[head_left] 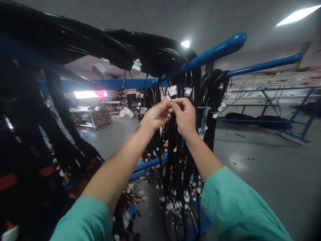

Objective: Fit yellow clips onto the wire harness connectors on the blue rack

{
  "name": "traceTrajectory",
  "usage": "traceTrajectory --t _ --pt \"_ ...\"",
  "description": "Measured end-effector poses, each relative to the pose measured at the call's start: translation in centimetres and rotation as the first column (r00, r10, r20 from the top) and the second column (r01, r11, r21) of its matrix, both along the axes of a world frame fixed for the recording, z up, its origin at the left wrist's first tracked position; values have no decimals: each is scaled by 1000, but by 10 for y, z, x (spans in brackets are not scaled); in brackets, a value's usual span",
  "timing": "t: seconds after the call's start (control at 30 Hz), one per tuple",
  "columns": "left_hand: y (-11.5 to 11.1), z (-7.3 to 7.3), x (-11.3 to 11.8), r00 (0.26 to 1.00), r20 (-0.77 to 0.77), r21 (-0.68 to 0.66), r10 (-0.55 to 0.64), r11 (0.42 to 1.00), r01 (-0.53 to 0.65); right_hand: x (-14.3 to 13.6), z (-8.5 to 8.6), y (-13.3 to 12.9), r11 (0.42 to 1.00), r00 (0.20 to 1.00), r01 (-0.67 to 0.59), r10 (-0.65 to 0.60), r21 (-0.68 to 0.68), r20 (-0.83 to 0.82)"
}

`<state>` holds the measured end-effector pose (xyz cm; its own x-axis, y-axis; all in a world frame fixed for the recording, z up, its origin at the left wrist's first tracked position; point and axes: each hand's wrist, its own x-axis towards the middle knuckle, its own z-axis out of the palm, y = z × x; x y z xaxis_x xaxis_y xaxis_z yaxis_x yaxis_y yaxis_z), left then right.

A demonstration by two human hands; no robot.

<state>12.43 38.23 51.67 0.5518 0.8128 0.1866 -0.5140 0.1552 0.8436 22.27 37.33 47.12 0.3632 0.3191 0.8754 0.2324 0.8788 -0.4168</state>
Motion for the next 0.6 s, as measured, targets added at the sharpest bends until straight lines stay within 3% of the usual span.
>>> traceTrajectory --t 0.43,0.6 --pt "-7 4 0 1000 -26 -26 -6 1000 5 -4 5 4 993 988 -110 105 -45 -117" --pt "-7 5 -4 1000 -9 10 -7 1000 7 5 10 2 972 984 -176 168 -157 -64"
